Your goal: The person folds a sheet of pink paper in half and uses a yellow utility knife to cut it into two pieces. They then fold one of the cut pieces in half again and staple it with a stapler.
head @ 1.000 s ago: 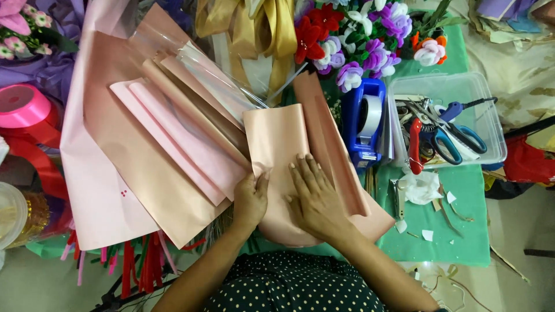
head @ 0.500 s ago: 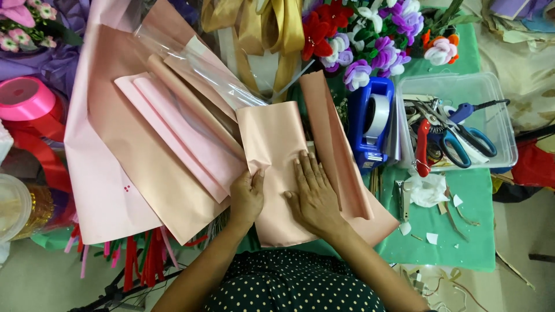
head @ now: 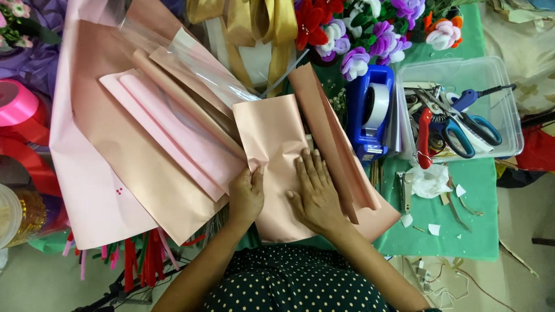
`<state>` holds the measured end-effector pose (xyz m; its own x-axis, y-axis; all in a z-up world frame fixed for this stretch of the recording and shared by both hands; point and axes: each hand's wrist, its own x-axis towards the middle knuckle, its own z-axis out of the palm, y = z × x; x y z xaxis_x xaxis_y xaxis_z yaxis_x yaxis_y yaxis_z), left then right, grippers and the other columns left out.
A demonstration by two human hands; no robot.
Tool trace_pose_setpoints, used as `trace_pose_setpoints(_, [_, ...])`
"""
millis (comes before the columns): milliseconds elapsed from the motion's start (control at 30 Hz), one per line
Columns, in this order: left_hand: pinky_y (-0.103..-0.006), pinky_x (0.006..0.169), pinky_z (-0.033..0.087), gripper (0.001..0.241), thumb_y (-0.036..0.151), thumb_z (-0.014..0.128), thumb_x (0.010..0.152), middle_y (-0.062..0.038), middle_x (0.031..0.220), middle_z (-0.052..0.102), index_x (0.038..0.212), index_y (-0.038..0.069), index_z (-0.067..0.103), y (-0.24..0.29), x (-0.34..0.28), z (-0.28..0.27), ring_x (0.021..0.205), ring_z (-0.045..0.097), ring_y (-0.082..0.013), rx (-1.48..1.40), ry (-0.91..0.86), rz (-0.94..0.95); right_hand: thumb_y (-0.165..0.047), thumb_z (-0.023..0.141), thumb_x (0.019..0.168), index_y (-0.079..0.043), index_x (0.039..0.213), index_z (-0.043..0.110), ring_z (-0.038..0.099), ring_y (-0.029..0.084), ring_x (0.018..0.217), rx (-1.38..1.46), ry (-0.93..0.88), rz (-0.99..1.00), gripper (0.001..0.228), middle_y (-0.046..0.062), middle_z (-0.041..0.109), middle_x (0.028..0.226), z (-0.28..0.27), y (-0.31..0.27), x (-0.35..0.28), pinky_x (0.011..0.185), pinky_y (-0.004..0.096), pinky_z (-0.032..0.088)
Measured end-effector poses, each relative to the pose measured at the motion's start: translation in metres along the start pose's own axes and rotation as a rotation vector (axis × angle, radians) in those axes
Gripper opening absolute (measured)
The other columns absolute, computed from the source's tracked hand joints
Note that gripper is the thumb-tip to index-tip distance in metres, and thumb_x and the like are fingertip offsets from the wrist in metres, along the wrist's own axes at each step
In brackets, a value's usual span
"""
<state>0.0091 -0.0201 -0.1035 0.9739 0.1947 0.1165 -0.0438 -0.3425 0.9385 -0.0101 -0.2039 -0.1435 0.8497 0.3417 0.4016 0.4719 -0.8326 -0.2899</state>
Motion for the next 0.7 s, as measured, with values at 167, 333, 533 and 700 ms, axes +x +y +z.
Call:
trace_pose_setpoints(167, [-0.0314,0.056,0.049,0.026,0.019,0.061,0.102,-0.013,0.06,0.064,0.083,0.003,0.069,-0.003,-0.012,0.002,0.057,0.056,-0.0142,0.011,-0.043,-0.004,-0.048,0.049,0.1,-0.002,0.158,0.034,0.02,0.039,0.156,-0.027,-0.007,0.002,0.075,0.02,0.025,0.169,-0.017,-0.004,-0.004,0.126,0.048,0.017])
trace_pose_setpoints(333, [-0.0331,0.054,0.049,0.027,0.019,0.062,0.102,-0.015,0.059,0.064,0.081,0.003,0.068,0.009,-0.013,0.0,0.054,0.057,-0.0168,0.023,-0.041,0.007,-0.047,0.051,0.1,-0.001,0.155,0.04,0.025,0.039,0.155,-0.11,-0.007,-0.019,0.072,0.021,0.03,0.167,-0.005,-0.003,-0.004,0.126,0.047,0.019])
trace_pose_setpoints(533, [-0.0336,0.056,0.05,0.028,0.017,0.06,0.103,-0.017,0.062,0.065,0.083,-0.001,0.067,0.019,-0.013,-0.01,0.061,0.055,-0.0118,0.005,-0.046,0.008,-0.05,0.051,0.1,-0.003,0.157,0.038,0.022,0.037,0.156,-0.104,-0.055,0.04,0.075,0.02,0.028,0.168,-0.006,-0.007,-0.007,0.127,0.048,0.017])
trace_pose_setpoints(700, [-0.0355,0.059,0.052,0.027,0.018,0.062,0.102,-0.019,0.065,0.069,0.083,0.002,0.071,-0.056,-0.027,-0.003,0.065,0.066,-0.0167,0.063,-0.011,-0.013,-0.053,0.048,0.099,-0.002,0.156,0.037,0.022,0.039,0.155,-0.104,-0.063,0.028,0.077,0.02,0.026,0.168,-0.018,-0.014,-0.011,0.126,0.05,0.017])
